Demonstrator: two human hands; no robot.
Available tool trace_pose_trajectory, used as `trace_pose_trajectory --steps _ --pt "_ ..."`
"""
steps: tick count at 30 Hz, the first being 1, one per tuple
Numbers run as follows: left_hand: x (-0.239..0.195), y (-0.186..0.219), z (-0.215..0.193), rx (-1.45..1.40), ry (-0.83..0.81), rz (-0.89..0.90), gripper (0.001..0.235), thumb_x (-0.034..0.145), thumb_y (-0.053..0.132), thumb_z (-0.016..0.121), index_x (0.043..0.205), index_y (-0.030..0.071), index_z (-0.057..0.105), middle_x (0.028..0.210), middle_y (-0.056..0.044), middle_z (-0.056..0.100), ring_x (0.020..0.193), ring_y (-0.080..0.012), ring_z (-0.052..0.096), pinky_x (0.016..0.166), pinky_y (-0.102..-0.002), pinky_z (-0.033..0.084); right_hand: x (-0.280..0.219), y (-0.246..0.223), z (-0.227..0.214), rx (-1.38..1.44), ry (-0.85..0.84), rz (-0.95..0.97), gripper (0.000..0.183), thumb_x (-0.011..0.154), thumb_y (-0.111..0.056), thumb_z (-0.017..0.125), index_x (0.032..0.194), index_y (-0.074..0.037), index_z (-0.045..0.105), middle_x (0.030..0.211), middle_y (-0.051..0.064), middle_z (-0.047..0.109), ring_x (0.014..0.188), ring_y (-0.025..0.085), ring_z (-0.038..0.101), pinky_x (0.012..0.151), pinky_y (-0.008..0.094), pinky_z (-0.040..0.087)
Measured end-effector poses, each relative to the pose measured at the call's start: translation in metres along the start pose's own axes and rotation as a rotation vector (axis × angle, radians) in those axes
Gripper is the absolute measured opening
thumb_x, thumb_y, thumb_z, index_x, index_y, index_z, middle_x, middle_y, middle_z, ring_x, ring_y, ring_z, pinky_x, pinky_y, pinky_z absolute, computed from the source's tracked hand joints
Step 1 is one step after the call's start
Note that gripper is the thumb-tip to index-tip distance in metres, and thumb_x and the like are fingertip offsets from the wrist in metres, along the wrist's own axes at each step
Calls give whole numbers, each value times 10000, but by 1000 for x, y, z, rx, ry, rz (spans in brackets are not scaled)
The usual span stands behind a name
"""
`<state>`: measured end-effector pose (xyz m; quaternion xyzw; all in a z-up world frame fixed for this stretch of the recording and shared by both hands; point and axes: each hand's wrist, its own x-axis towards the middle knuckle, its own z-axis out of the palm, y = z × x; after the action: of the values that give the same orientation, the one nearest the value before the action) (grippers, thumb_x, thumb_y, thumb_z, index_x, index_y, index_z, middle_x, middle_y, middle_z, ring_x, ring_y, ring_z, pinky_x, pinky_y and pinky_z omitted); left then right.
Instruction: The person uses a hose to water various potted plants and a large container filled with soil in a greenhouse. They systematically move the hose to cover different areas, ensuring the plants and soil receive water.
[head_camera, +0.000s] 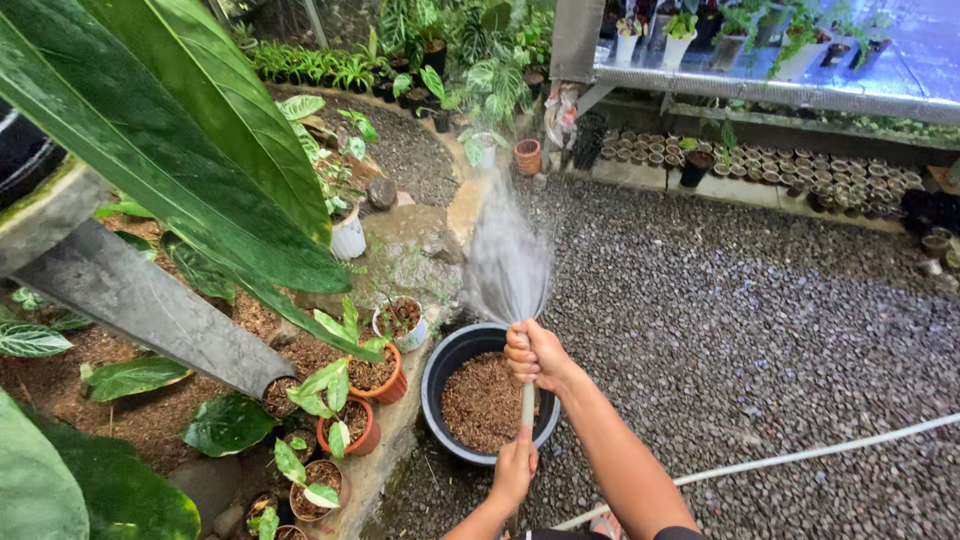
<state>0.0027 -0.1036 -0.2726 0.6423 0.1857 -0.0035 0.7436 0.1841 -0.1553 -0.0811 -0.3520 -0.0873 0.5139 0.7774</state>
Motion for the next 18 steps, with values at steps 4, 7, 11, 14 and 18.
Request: trace_pose_trajectory --steps 4,7,11,14,18 --pt "10 10 3 53 33 51 688 1030 594 389 561 102 492 490 17 433 442 -123 421 452 -304 324 6 -9 -6 -25 24 -29 431 1020 -355 408 646 -142 391 474 -55 293 342 76 216 318 266 213" --pt "11 14 6 106 73 56 706 1033 597 410 543 95 498 490 15 429 457 -125 419 468 -309 318 5 -13 -8 11 -8 -32 425 1017 -349 409 643 -147 388 474 -55 293 339 78 215 320 270 213" --pt "3 17 12 121 83 61 711 1028 605 396 539 99 501 491 17 442 465 -129 425 477 -312 328 0 -11 -7 -11 7 -1 417 1015 -341 412 648 -146 392 473 -54 297 342 78 219 320 267 216" --pt "-2 19 13 93 68 37 712 1027 616 389 543 102 484 495 17 431 465 -135 406 477 -319 317 0 -10 -4 -19 24 22 411 1012 -338 414 649 -144 394 472 -55 298 340 78 221 322 268 223" --pt "-3 22 11 99 86 -29 719 1025 629 375 542 105 465 496 14 418 465 -141 393 478 -325 304 0 -10 -3 -17 40 -4 414 1013 -330 420 643 -148 390 469 -56 300 339 78 224 318 265 226"
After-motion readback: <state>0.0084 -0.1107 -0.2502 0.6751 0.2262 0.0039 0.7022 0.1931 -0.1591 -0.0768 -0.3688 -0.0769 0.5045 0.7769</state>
